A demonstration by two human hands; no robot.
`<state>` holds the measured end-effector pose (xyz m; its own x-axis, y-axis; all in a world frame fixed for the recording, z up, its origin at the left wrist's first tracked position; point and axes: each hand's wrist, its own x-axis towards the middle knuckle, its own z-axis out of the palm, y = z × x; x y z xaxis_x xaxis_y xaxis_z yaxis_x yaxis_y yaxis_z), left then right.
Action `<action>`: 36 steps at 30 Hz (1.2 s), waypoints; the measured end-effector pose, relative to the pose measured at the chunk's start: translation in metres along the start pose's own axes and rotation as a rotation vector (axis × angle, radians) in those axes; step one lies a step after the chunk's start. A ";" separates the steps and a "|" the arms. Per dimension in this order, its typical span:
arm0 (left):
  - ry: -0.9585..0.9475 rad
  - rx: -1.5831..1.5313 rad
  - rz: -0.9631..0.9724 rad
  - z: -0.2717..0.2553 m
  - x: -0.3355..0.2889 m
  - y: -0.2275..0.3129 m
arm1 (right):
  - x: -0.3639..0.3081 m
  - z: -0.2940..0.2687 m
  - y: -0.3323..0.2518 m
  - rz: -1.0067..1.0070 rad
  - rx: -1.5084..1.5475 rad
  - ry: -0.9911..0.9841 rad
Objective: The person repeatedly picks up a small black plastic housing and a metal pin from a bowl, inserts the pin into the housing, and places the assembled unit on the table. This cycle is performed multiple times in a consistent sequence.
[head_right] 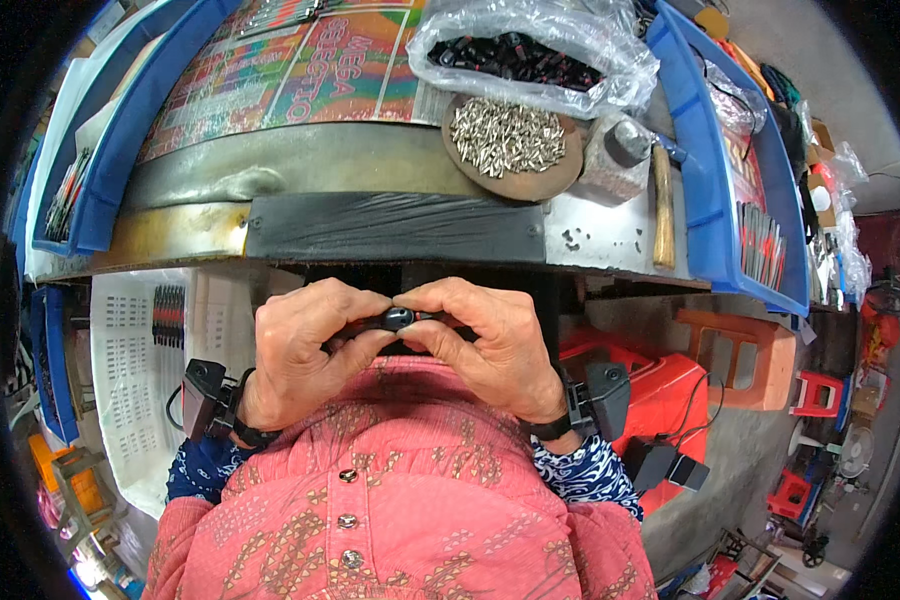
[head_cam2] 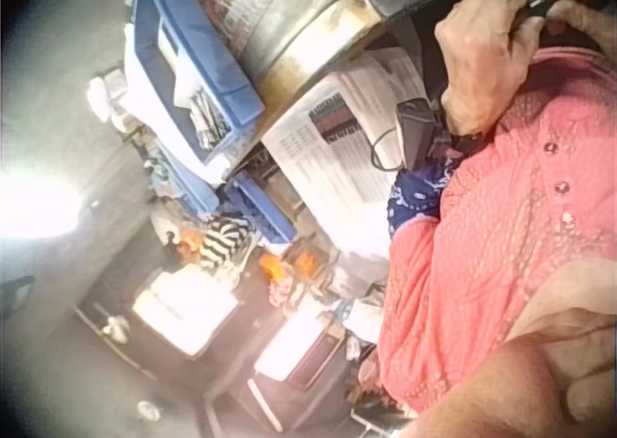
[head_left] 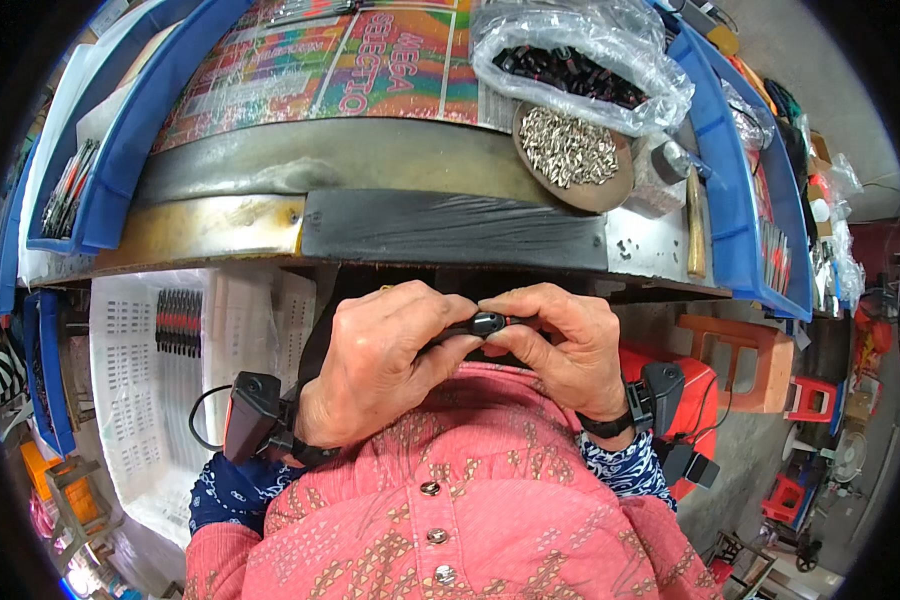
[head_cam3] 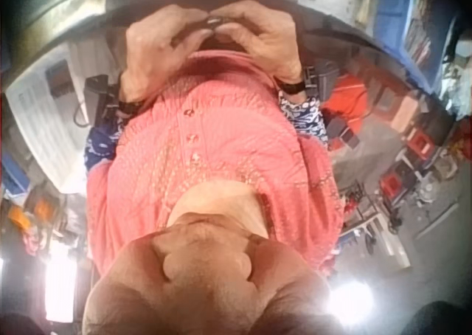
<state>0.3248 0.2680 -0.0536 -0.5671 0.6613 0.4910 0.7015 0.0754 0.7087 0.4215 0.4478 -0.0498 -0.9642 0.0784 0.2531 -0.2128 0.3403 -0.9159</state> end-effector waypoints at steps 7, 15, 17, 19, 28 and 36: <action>0.031 -0.004 0.021 -0.004 0.018 0.004 | 0.013 -0.020 -0.016 -0.039 -0.171 0.109; 0.015 0.016 -0.015 -0.014 0.028 0.002 | 0.043 -0.049 -0.005 -0.275 -0.853 0.324; 0.019 0.019 -0.013 -0.016 0.030 0.000 | 0.045 -0.050 0.000 -0.285 -0.912 0.332; 0.009 0.035 -0.047 -0.019 0.030 0.001 | 0.046 -0.051 0.003 -0.284 -0.944 0.340; -0.007 0.055 -0.070 -0.020 0.034 0.001 | 0.046 -0.051 0.012 -0.269 -0.911 0.334; 0.037 0.028 -0.060 -0.016 0.034 0.000 | 0.044 -0.053 0.015 -0.246 -0.801 0.360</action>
<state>0.2983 0.2785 -0.0283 -0.6235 0.6268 0.4672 0.6773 0.1347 0.7232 0.3847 0.5058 -0.0356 -0.7699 0.1600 0.6178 -0.1024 0.9246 -0.3670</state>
